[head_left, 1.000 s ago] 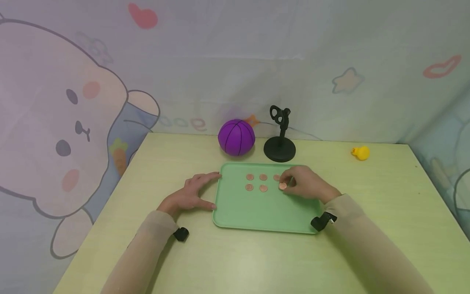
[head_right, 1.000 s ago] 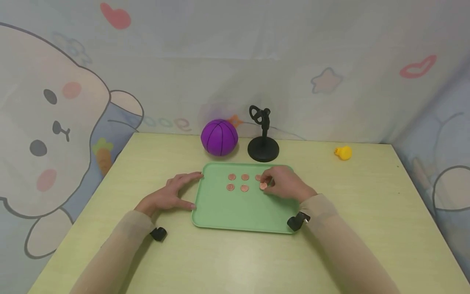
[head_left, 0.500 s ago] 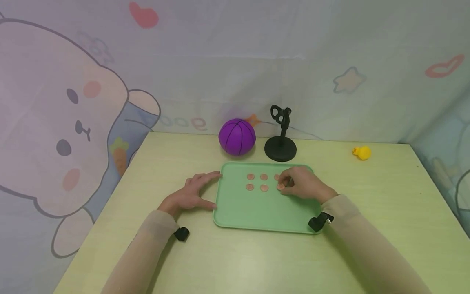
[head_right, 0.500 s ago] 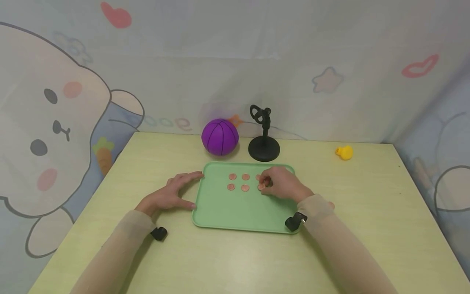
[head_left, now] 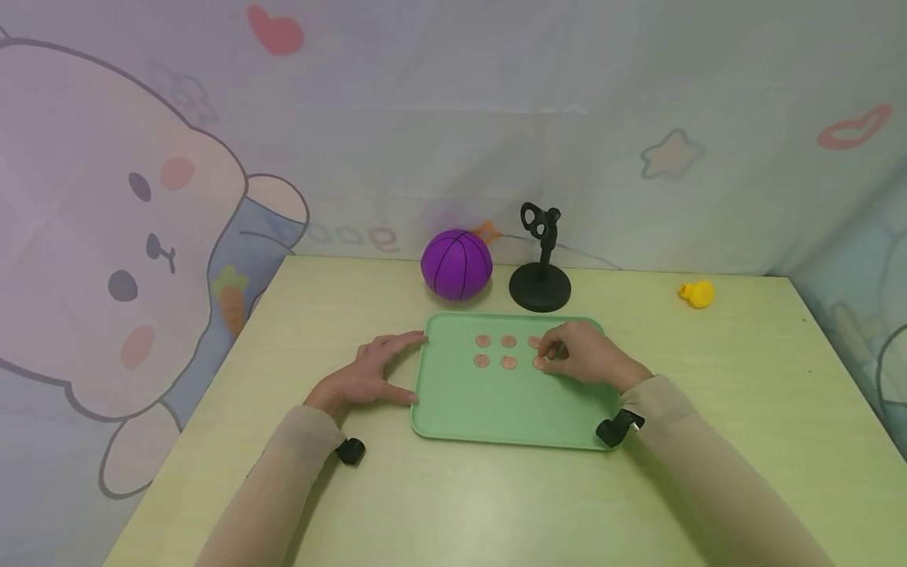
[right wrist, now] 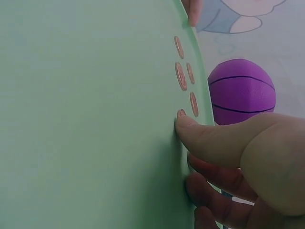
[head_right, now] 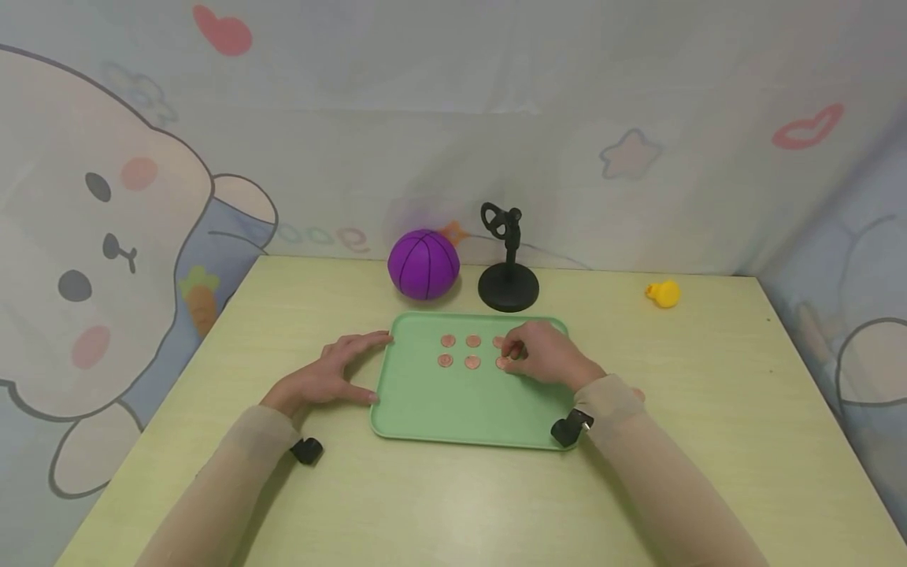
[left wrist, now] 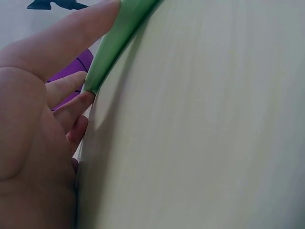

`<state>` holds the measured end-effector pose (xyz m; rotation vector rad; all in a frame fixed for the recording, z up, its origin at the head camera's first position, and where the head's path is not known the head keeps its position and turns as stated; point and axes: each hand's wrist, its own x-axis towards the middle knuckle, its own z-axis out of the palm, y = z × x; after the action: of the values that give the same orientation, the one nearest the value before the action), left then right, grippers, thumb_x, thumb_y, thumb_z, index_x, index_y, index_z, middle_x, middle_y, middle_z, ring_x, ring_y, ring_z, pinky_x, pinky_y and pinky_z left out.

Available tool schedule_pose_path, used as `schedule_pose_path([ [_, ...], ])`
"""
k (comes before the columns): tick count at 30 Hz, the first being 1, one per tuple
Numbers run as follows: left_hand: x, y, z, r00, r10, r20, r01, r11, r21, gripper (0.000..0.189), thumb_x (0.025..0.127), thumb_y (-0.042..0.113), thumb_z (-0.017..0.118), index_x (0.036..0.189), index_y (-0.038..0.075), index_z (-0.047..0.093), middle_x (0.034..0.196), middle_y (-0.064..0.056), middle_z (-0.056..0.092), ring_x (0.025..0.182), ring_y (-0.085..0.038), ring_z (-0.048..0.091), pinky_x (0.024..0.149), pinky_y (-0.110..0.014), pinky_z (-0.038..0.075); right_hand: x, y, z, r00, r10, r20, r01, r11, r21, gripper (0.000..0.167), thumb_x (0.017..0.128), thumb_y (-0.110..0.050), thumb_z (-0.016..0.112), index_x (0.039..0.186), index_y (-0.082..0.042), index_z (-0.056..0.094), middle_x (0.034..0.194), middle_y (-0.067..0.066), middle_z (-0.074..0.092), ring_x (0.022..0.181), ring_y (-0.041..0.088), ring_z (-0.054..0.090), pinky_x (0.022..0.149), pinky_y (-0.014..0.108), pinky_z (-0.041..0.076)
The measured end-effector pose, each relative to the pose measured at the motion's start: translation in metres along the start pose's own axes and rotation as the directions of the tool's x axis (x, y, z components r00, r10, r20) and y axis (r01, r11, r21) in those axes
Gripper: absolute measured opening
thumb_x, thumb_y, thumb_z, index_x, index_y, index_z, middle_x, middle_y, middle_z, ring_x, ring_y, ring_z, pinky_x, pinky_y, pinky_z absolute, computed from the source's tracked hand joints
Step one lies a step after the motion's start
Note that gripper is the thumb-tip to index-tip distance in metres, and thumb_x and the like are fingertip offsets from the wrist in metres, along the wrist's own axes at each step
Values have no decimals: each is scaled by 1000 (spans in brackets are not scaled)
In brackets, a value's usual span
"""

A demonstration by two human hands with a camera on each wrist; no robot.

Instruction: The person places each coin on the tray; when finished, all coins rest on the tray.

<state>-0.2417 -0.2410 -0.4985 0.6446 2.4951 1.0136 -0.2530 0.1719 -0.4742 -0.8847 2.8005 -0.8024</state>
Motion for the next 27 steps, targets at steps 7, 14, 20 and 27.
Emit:
schedule_pose_path([
  [7, 0, 0, 0, 1000, 6, -4, -6, 1000, -4, 104, 77, 44, 93, 163, 36, 36, 169, 6, 29, 152, -30, 18, 118, -64, 16, 1, -2, 0, 1000, 9, 3, -9, 1000, -16, 11, 90, -24, 85, 91, -15, 79, 80, -8, 68, 74, 9, 60, 75, 33, 52],
  [14, -1, -2, 1, 1000, 24, -8, -24, 1000, 4, 103, 77, 44, 93, 163, 35, 37, 169, 6, 30, 152, -30, 20, 118, -62, 15, 2, 0, 3, 1000, 5, -6, -5, 1000, -27, 13, 90, -26, 85, 90, -15, 78, 79, -8, 65, 73, 11, 58, 73, 32, 50],
  [20, 0, -3, 1, 1000, 9, -5, -9, 1000, -9, 103, 76, 44, 93, 162, 38, 37, 169, 8, 29, 152, -29, 18, 119, -64, 15, 2, 1, 5, 1000, 14, -12, -15, 1000, -27, 13, 89, -26, 85, 89, -16, 77, 78, -8, 64, 73, 10, 56, 73, 31, 48],
  [27, 0, -3, 1, 1000, 12, -5, -12, 1000, 3, 102, 77, 44, 93, 162, 39, 36, 169, 8, 29, 152, -29, 18, 118, -64, 17, -2, 0, -2, 999, 31, 12, -32, 999, 38, 19, 91, -31, 85, 96, -14, 77, 86, -6, 69, 78, 10, 65, 79, 36, 55],
])
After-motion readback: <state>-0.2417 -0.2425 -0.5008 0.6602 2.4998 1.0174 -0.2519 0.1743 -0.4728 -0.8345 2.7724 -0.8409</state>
